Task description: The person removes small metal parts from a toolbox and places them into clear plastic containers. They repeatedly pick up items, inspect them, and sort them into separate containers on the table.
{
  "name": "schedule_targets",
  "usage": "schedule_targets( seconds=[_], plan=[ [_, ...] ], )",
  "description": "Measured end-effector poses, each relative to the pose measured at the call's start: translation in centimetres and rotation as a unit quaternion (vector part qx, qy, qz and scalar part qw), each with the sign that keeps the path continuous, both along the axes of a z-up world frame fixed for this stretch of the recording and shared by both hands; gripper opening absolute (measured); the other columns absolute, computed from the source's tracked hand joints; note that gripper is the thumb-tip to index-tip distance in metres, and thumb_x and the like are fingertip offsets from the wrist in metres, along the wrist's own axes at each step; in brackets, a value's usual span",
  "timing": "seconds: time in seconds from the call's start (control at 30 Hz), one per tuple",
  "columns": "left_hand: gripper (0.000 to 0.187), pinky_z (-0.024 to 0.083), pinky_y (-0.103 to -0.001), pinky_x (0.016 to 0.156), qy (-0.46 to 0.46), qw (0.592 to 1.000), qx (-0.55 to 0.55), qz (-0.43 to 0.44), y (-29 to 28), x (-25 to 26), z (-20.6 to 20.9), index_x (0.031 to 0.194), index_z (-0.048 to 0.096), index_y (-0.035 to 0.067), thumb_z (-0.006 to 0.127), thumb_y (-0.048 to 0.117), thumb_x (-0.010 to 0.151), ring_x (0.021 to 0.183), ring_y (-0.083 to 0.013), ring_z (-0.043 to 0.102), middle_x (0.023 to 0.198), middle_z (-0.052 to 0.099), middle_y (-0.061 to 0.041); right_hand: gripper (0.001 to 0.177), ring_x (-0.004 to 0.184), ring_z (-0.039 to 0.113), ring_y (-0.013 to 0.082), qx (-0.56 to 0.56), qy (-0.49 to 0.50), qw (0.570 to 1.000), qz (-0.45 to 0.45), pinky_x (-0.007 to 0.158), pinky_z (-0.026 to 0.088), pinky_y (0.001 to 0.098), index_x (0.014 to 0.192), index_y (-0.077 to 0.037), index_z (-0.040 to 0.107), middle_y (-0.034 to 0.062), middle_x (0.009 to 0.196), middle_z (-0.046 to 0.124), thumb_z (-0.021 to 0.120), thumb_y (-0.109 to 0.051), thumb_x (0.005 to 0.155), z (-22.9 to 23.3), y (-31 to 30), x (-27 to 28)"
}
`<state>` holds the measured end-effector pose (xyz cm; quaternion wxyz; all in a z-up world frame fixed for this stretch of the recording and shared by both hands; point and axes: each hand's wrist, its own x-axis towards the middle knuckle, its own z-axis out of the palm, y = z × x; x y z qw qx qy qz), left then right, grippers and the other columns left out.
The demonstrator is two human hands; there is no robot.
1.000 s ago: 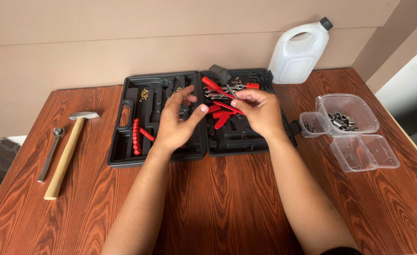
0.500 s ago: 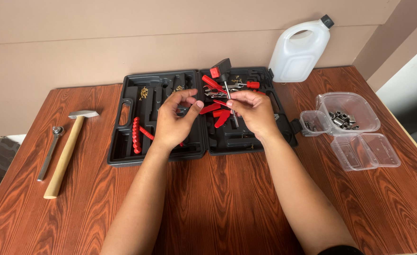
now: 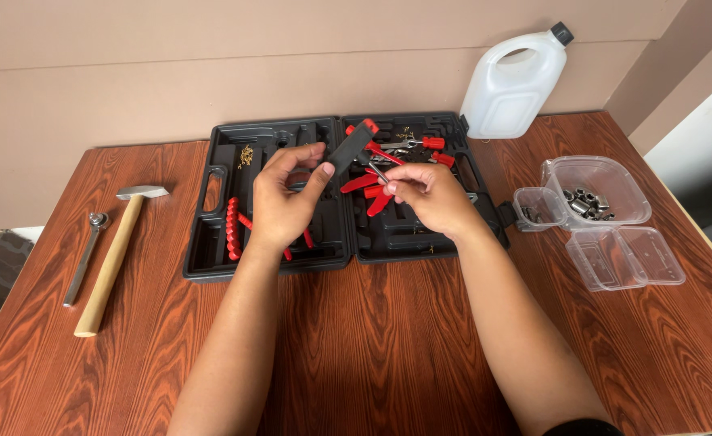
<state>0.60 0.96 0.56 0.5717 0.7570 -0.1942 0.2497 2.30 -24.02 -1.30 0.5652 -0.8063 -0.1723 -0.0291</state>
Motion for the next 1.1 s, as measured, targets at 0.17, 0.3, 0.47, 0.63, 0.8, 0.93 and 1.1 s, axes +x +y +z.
schedule_targets(
  seconds=[0.17, 0.3, 0.47, 0.63, 0.8, 0.93, 1.1],
  plan=[
    [0.033, 0.059, -0.025, 0.084, 0.146, 0.989, -0.010, -0.032, 0.0, 0.2, -0.1, 0.118, 0.073, 0.002, 0.077, 0.023, 0.092, 0.091, -0.0097, 0.073, 0.099, 0.078, -0.004, 0.018, 0.086, 0.072, 0.0160, -0.130, -0.064, 0.989, -0.025, 0.077, 0.055, 0.0311, 0.111, -0.006, 0.075, 0.0066, 0.097, 0.077, 0.068, -0.009, 0.094, 1.1, -0.5, -0.9],
    [0.030, 0.057, -0.024, 0.071, 0.175, 0.984, 0.015, -0.041, -0.3, 0.1, -0.2, 0.112, 0.074, 0.001, 0.077, 0.022, 0.090, 0.076, -0.0086, 0.069, 0.085, 0.076, -0.003, 0.017, 0.093, 0.072, 0.0270, -0.223, -0.182, 0.957, -0.026, 0.082, 0.055, 0.0375, 0.108, -0.007, 0.075, 0.0103, 0.100, 0.076, 0.067, -0.007, 0.093, 2.1, -0.8, -1.7],
    [0.022, 0.057, -0.025, 0.061, 0.212, 0.974, -0.011, -0.074, -0.5, 0.3, -0.6, 0.102, 0.073, 0.000, 0.077, 0.019, 0.091, 0.068, -0.0083, 0.067, 0.082, 0.074, -0.004, 0.013, 0.093, 0.070, 0.0265, -0.276, -0.203, 0.938, -0.046, 0.086, 0.050, 0.0410, 0.104, -0.012, 0.077, 0.0067, 0.097, 0.075, 0.068, -0.010, 0.094, 3.0, -0.5, -2.6],
    [0.019, 0.063, -0.028, 0.067, 0.256, 0.959, -0.106, -0.057, -0.6, 0.7, -0.9, 0.100, 0.071, -0.001, 0.076, 0.013, 0.089, 0.073, -0.0117, 0.071, 0.086, 0.074, -0.007, 0.030, 0.109, 0.063, 0.0292, -0.240, -0.353, 0.893, -0.142, 0.093, 0.044, 0.0469, 0.115, -0.014, 0.072, 0.0069, 0.111, 0.069, 0.079, -0.014, 0.085, 2.8, 0.1, -2.9],
    [0.016, 0.065, -0.030, 0.073, 0.272, 0.940, -0.198, -0.053, -0.7, 1.0, -1.0, 0.101, 0.069, -0.002, 0.071, 0.011, 0.092, 0.078, -0.0153, 0.074, 0.090, 0.075, -0.009, 0.044, 0.104, 0.064, 0.0228, -0.086, -0.303, 0.925, -0.214, 0.092, 0.055, 0.0380, 0.125, -0.006, 0.059, 0.0120, 0.115, 0.064, 0.083, -0.013, 0.089, 1.8, 0.8, -1.5],
    [0.016, 0.065, -0.031, 0.079, 0.281, 0.920, -0.261, -0.076, -1.4, 0.9, -1.3, 0.103, 0.067, -0.002, 0.068, 0.012, 0.095, 0.084, -0.0161, 0.074, 0.095, 0.074, -0.010, 0.045, 0.090, 0.070, 0.0128, 0.077, -0.044, 0.995, -0.048, 0.077, 0.058, 0.0297, 0.123, -0.005, 0.058, 0.0075, 0.104, 0.071, 0.082, -0.013, 0.085, 0.6, 1.0, -0.4],
    [0.016, 0.065, -0.033, 0.084, 0.280, 0.903, -0.309, -0.109, -2.7, 0.6, -1.8, 0.104, 0.067, -0.002, 0.067, 0.012, 0.095, 0.089, -0.0175, 0.074, 0.098, 0.074, -0.010, 0.037, 0.091, 0.070, 0.0112, 0.116, -0.010, 0.993, 0.030, 0.081, 0.060, 0.0279, 0.116, -0.001, 0.064, 0.0078, 0.102, 0.073, 0.083, -0.006, 0.084, -0.6, 2.1, -0.3]
  ],
)
